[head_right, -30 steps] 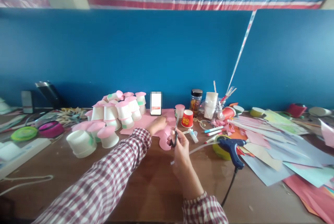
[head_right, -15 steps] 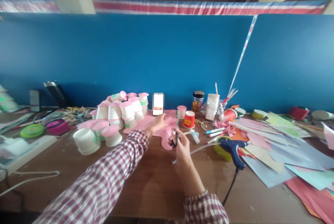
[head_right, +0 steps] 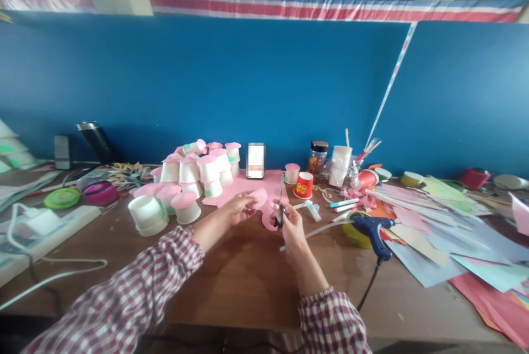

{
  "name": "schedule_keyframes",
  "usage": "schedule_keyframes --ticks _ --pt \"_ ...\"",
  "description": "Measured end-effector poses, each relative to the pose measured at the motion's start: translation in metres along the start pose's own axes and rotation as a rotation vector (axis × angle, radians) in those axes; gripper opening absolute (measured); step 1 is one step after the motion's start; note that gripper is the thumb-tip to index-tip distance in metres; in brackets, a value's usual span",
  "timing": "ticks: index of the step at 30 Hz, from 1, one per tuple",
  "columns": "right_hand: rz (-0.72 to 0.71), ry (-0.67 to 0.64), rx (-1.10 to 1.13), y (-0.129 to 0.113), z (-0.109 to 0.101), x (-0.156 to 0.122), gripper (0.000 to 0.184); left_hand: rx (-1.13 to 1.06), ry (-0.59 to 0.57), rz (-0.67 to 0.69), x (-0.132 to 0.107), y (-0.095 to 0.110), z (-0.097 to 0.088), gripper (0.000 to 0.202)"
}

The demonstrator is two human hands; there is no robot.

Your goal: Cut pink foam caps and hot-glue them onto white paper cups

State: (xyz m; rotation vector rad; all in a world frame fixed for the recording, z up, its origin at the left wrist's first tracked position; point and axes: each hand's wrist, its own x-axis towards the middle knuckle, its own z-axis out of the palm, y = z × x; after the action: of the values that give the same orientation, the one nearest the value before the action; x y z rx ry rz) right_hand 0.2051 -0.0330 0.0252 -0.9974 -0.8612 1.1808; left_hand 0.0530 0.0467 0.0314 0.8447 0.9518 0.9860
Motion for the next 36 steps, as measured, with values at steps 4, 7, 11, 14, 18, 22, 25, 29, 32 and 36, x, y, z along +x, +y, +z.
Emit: schedule_keyframes --ticks 4,7,11,14,18,22,25,29,32,36 --pt "-0.004 0.028 -0.015 0.003 0.003 0.002 0.054 -0.144 0.053 -0.014 -0.027 -0.003 0.003 0.06" --pt "-0.045 0.044 -0.046 0.004 0.006 0.001 0.058 -0.265 0.029 0.067 -0.041 -0.01 0.01 0.048" --pt "-0.03 0.014 -0.062 0.006 0.007 -0.003 0.062 -0.329 -0.022 0.166 -0.054 -0.021 0.017 0.028" --pt "-0.017 -0.026 -0.017 0.009 0.006 -0.003 0.06 -0.331 -0.024 0.156 -0.058 -0.029 0.018 0.027" --pt "-0.04 -0.077 0.007 0.011 0.006 0.0 0.056 -0.314 -0.043 0.149 -0.06 -0.034 0.017 0.033" --pt "-0.052 -0.067 -0.002 0.008 0.005 0.0 0.052 -0.27 -0.121 0.148 -0.061 -0.033 0.016 0.037" --pt "-0.049 -0.072 0.002 0.006 0.004 0.0 0.051 -0.266 -0.157 0.159 -0.06 -0.032 0.013 0.042" --pt "-0.034 -0.109 -0.009 0.005 0.001 0.001 0.052 -0.213 -0.125 0.141 -0.057 -0.032 0.008 0.052" --pt "-0.018 -0.102 -0.005 0.005 0.0 0.001 0.053 -0.176 -0.16 0.103 -0.058 -0.031 0.006 0.051" --pt "0.011 -0.115 0.036 0.004 0.0 0.0 0.052 -0.135 -0.266 0.073 -0.063 -0.028 0.008 0.051"
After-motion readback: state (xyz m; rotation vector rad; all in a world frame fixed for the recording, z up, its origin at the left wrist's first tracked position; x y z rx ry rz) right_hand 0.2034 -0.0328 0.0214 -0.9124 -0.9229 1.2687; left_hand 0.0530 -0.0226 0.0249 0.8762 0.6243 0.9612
